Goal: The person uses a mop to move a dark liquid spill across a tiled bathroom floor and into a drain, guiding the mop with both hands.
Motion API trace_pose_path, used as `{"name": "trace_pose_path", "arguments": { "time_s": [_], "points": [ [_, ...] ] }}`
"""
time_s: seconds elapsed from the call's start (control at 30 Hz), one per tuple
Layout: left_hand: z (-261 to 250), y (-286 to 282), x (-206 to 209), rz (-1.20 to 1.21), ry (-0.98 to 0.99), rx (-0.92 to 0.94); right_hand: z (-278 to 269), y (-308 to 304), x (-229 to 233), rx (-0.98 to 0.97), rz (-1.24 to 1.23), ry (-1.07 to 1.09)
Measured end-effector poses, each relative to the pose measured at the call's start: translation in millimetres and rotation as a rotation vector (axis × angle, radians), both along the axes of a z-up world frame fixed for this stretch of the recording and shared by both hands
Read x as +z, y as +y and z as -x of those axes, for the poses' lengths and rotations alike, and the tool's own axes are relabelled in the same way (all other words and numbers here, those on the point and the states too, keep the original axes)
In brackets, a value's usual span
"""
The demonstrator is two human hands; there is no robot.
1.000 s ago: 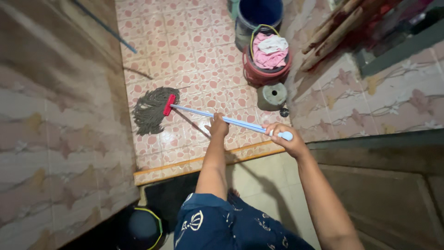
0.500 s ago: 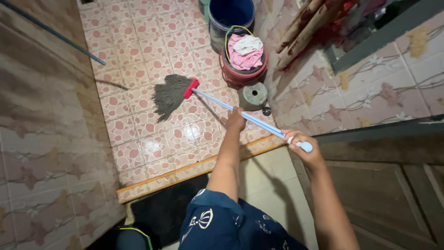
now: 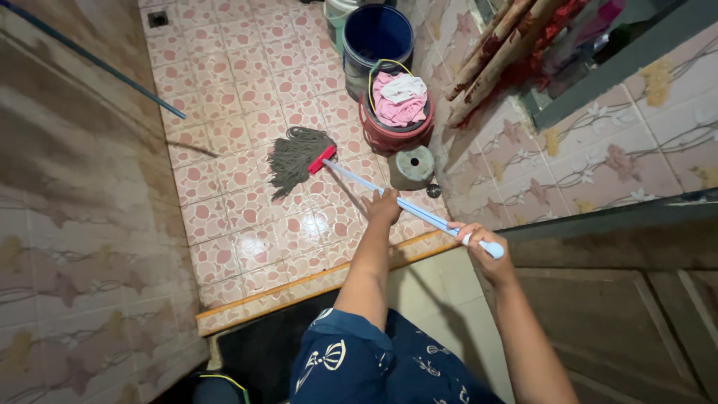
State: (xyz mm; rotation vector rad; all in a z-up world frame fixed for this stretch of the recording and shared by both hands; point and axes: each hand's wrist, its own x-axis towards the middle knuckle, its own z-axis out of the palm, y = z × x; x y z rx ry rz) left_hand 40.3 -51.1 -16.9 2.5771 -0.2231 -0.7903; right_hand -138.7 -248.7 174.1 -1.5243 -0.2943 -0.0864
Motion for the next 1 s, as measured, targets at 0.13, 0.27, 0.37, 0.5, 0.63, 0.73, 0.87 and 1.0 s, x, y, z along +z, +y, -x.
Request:
{"name": "trace_pose_path", "arguments": {
  "time_s": [0.13,0.27,0.37,0.5,0.63,0.73,0.87,1.0],
  "points": [
    [2,24,1,-0.042,-0.052,-0.010,-9,9,1,0.035,-0.062,0.042],
    [2,55,6,-0.099,0.009,-0.009,-16,31,-8,0.046,-0.099,0.093],
    [-2,82,4,-0.119,0.019,0.007,-24,48,-18,0.069,-0.077,0.107],
    [-13,124,-6,-0.128,0.020,0.062,-35,78,-32,0.071,0.032,0.110],
    [-15,170,-14,-0.117,0.056,0.149,-51,113,-47,0.136,0.081,0.118],
    [-19,204,-15,-0.171,0.083,0.178,-63,138,-52,0.212,0.063,0.161],
    [-22,248,-21,-0.171,0.101,0.294,-76,175,-59,0.295,0.054,0.246],
    [-18,290,-29,-0.177,0.082,0.391,-95,210,-61,0.380,0.118,0.245]
  ]
}}
